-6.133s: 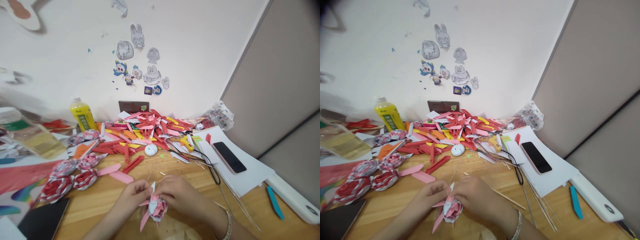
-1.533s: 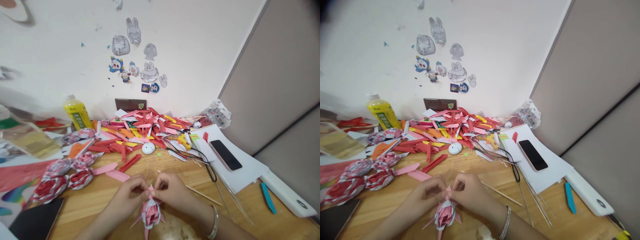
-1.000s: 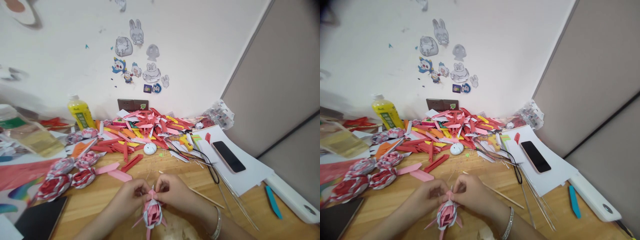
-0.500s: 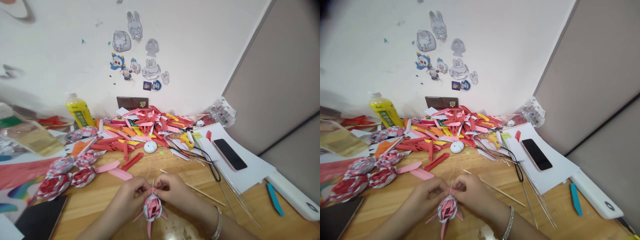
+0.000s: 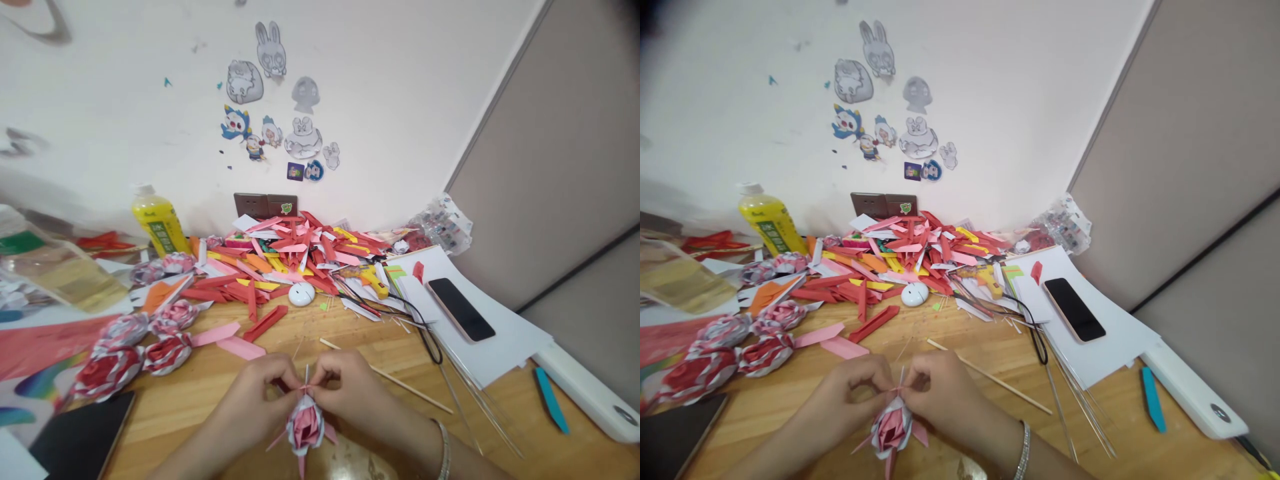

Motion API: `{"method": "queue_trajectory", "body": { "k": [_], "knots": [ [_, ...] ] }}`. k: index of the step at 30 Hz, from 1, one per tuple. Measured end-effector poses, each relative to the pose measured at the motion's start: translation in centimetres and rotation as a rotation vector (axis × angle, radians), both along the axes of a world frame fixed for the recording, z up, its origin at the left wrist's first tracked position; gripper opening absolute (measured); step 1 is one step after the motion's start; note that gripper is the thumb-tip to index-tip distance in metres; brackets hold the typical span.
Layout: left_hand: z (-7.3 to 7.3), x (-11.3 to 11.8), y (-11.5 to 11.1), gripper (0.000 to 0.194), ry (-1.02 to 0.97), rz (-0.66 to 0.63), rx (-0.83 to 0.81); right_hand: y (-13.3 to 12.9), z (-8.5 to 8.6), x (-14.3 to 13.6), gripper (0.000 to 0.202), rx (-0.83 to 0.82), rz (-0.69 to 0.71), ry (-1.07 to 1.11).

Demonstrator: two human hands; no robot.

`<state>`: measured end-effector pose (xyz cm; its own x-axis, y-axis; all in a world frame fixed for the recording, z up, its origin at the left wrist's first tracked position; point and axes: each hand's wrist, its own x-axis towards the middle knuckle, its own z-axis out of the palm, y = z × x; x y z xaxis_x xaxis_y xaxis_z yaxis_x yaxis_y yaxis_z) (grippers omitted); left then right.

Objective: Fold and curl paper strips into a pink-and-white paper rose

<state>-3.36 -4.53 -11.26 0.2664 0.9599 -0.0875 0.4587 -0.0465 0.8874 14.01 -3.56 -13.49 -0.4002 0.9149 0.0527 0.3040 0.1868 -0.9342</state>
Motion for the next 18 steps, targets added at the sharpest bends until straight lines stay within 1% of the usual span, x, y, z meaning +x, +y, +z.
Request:
{"method": "queue_trajectory", "body": {
  "k": [2, 4, 6, 7, 10, 15, 18],
  "knots": [
    [-0.4, -0.5, 0.4, 0.022, -0.113, -0.059, -0.064, 0.0, 0.2, 0.1, 0.015, 0.067, 0.036, -0.019],
    [-1.2, -0.9, 0.9, 0.026, -0.275, -0.117, -0.169, 0.0, 0.5, 0.2, 0.014, 0.089, 0.051, -0.027],
    [-2.0, -1.1, 1.3, 0.037, -0.395, -0.092, -0.252, -0.1, 0.8, 0.2, 0.013, 0.083, 0.048, -0.037],
    [-2.4, -1.1, 1.4, 0.041, -0.400, -0.109, -0.289, -0.1, 0.8, 0.2, 0.012, 0.078, 0.048, -0.045],
    [-2.9, -1.1, 1.5, 0.043, -0.384, -0.153, -0.309, -0.3, 0.9, 0.0, 0.010, 0.071, 0.062, -0.080],
    [-2.8, -0.9, 1.4, 0.049, -0.378, -0.164, -0.305, -0.4, 0.5, -0.1, 0.010, 0.097, 0.078, -0.093],
    [-3.0, -0.7, 1.5, 0.053, -0.364, -0.145, -0.285, -0.3, 0.4, 0.0, 0.015, 0.166, 0.113, -0.077]
  ]
}}
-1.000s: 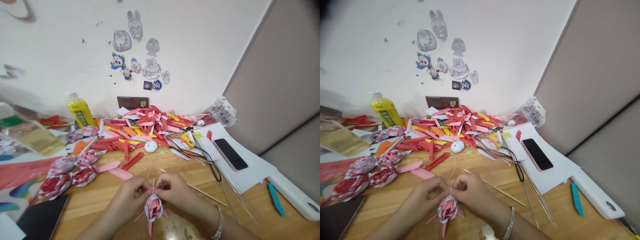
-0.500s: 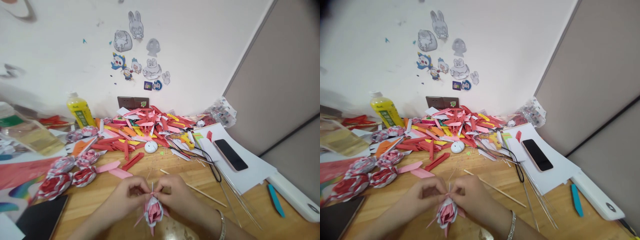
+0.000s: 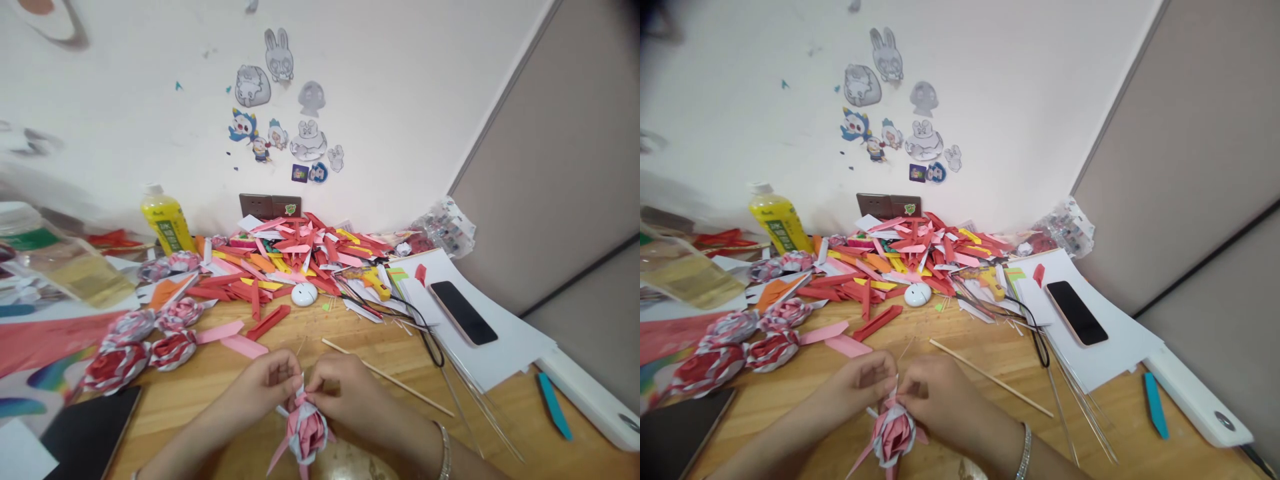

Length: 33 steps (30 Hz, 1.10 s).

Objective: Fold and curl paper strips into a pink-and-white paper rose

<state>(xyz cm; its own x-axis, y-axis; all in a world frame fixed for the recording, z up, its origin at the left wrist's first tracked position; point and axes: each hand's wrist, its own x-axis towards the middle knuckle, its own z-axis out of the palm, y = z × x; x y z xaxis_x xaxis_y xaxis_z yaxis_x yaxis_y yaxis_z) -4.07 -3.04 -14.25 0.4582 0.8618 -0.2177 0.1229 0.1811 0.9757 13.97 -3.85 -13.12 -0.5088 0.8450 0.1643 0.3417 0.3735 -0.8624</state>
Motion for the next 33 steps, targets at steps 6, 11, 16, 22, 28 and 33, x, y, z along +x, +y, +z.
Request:
{"method": "queue_trajectory", "body": {
  "k": [6, 11, 16, 22, 28, 33],
  "knots": [
    [-0.6, 0.2, 0.1, 0.053, 0.033, 0.057, 0.048, 0.1, 0.2, 0.2, 0.019, 0.117, 0.056, 0.044],
    [-0.9, 0.6, -0.1, 0.052, 0.060, 0.108, 0.105, 0.3, 0.4, 0.3, 0.019, 0.189, 0.123, 0.020],
    [-0.5, 0.9, -0.3, 0.050, 0.093, 0.152, 0.139, 0.4, 0.6, 0.9, 0.016, 0.366, 0.297, -0.057],
    [0.1, 1.5, -0.7, 0.044, 0.118, 0.202, 0.157, 0.3, 0.7, 0.6, 0.034, 0.043, 0.078, -0.010],
    [-0.3, 1.5, -0.7, 0.035, 0.194, 0.321, 0.254, 0.1, 0.3, -0.2, 0.035, 0.049, 0.061, 0.078],
    [-0.3, 1.5, -0.8, 0.028, 0.208, 0.344, 0.280, 0.0, 0.4, -0.2, 0.034, 0.159, 0.108, 0.132]
  ]
}}
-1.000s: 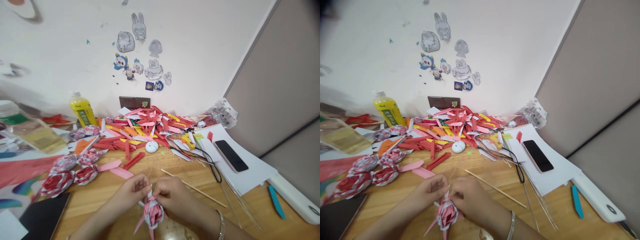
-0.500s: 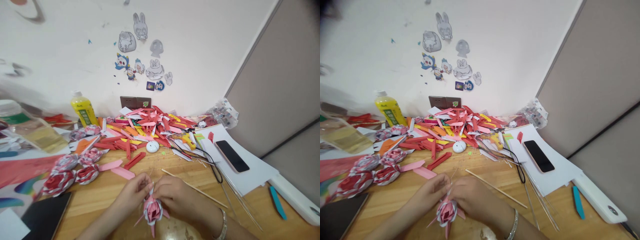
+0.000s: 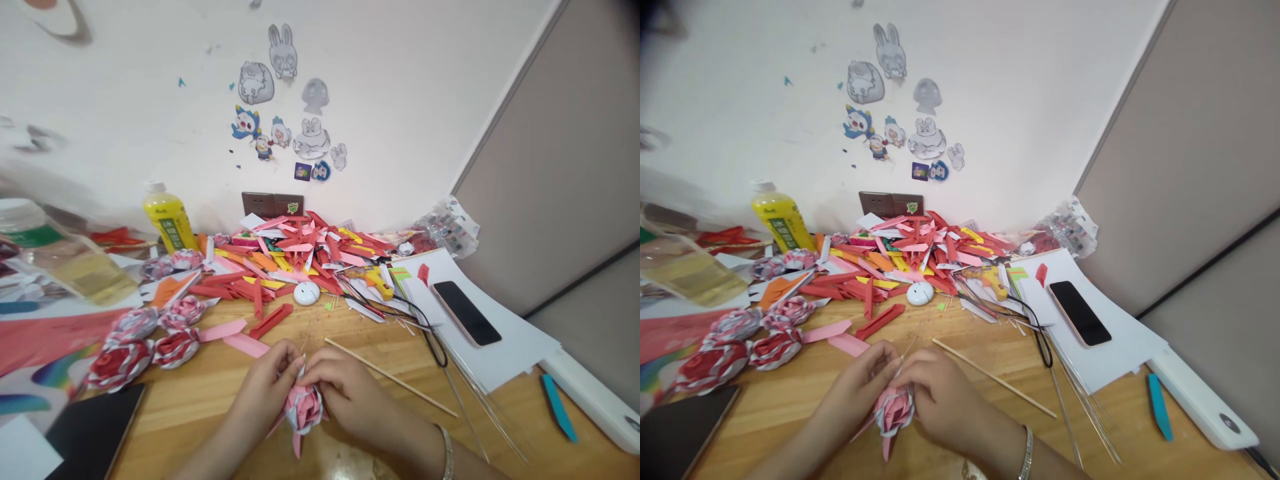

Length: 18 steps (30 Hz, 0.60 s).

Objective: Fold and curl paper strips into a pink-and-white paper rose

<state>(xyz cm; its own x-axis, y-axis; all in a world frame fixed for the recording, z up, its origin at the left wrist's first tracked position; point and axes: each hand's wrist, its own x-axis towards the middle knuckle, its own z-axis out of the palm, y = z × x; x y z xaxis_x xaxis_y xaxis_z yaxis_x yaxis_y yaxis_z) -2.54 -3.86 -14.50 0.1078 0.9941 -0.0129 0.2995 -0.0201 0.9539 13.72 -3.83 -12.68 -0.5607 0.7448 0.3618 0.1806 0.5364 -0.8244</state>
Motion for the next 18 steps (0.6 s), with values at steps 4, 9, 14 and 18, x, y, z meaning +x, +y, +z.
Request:
{"method": "queue_trajectory", "body": {
  "k": [4, 9, 14, 18],
  "knots": [
    [0.36, 0.26, -0.14, 0.025, 0.043, 0.002, 0.042, -0.07, -0.30, -0.21, 0.034, -0.055, -0.065, -0.034],
    [0.80, 0.27, -0.13, 0.024, 0.067, -0.014, 0.058, -0.14, -0.64, -0.42, 0.035, -0.134, -0.092, -0.037],
    [0.97, 0.23, -0.18, 0.023, 0.112, 0.009, 0.085, -0.16, -0.40, -0.20, 0.034, 0.080, -0.067, -0.030],
    [1.01, 0.31, -0.25, 0.023, 0.122, 0.029, 0.102, -0.31, -0.39, -0.20, 0.030, 0.265, -0.068, -0.069]
  ]
}}
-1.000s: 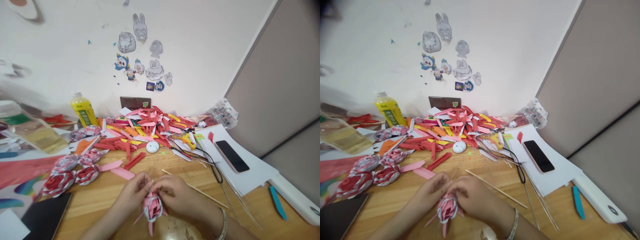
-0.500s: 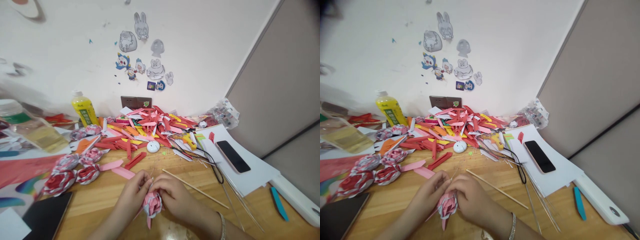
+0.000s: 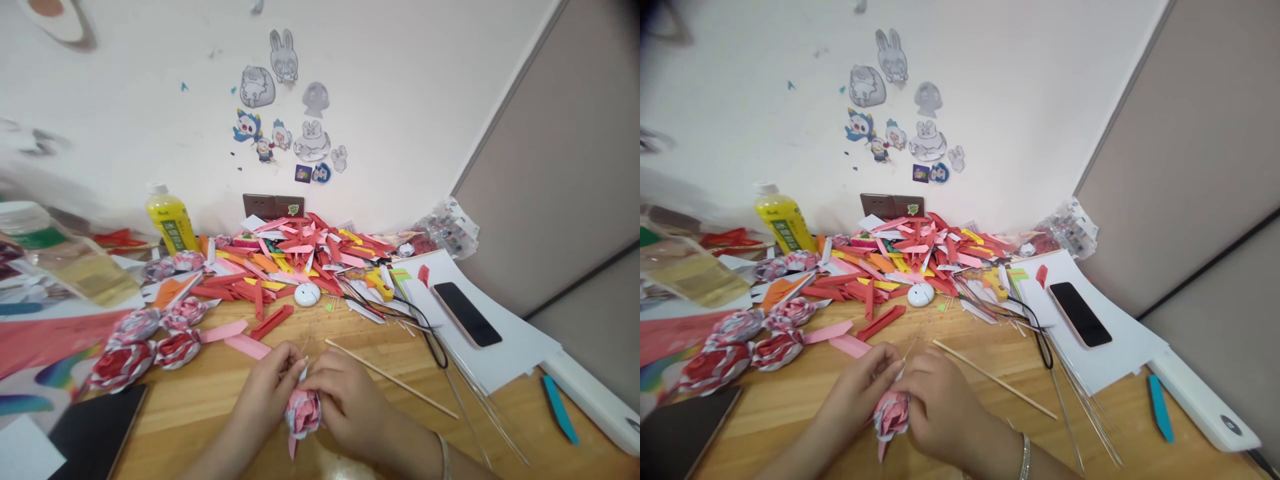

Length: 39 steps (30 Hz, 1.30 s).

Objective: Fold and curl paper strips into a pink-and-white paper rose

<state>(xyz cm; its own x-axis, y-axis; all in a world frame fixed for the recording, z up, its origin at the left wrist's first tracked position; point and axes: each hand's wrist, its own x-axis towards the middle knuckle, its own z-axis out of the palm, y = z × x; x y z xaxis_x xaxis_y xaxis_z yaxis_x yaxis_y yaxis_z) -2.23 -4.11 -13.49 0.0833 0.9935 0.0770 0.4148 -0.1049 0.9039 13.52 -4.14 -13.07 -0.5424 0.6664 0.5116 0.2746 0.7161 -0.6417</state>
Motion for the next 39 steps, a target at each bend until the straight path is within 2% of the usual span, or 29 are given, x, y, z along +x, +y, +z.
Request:
{"method": "queue_trajectory", "body": {
  "k": [4, 11, 16, 24, 27, 30, 34, 36, 39],
  "knots": [
    [0.1, 0.0, -0.1, 0.023, 0.013, 0.022, 0.027, -0.2, 0.0, -0.1, 0.031, -0.057, -0.072, -0.040],
    [-0.1, 0.0, 0.1, 0.021, 0.020, 0.032, 0.053, -0.6, 0.5, -0.2, 0.030, -0.066, -0.064, -0.051],
    [-0.1, 0.1, 0.0, 0.023, 0.023, 0.041, 0.065, -1.2, 0.8, -0.3, 0.026, 0.050, -0.053, -0.089],
    [0.0, 0.0, -0.1, 0.022, -0.014, 0.026, 0.059, -0.6, 0.2, 0.2, 0.020, 0.354, -0.001, -0.314],
    [-0.2, 0.1, -0.1, 0.022, -0.029, 0.029, 0.047, -0.5, 0.2, 0.3, 0.022, 0.379, 0.028, -0.326],
    [-0.4, 0.1, -0.1, 0.023, -0.053, 0.042, 0.041, -0.3, 0.2, 0.4, 0.024, 0.274, 0.001, -0.202],
    [-0.6, -0.1, 0.2, 0.024, -0.093, 0.096, 0.040, 0.8, -0.2, 0.7, 0.025, 0.013, -0.251, -0.008],
    [-0.7, -0.1, 0.2, 0.025, -0.123, 0.106, 0.043, 1.5, -0.5, 0.9, 0.023, -0.210, -0.318, 0.083],
    [-0.7, -0.1, 0.2, 0.026, -0.190, 0.069, 0.039, 2.3, -0.9, 1.2, 0.023, -0.567, -0.301, 0.265]
  ]
}}
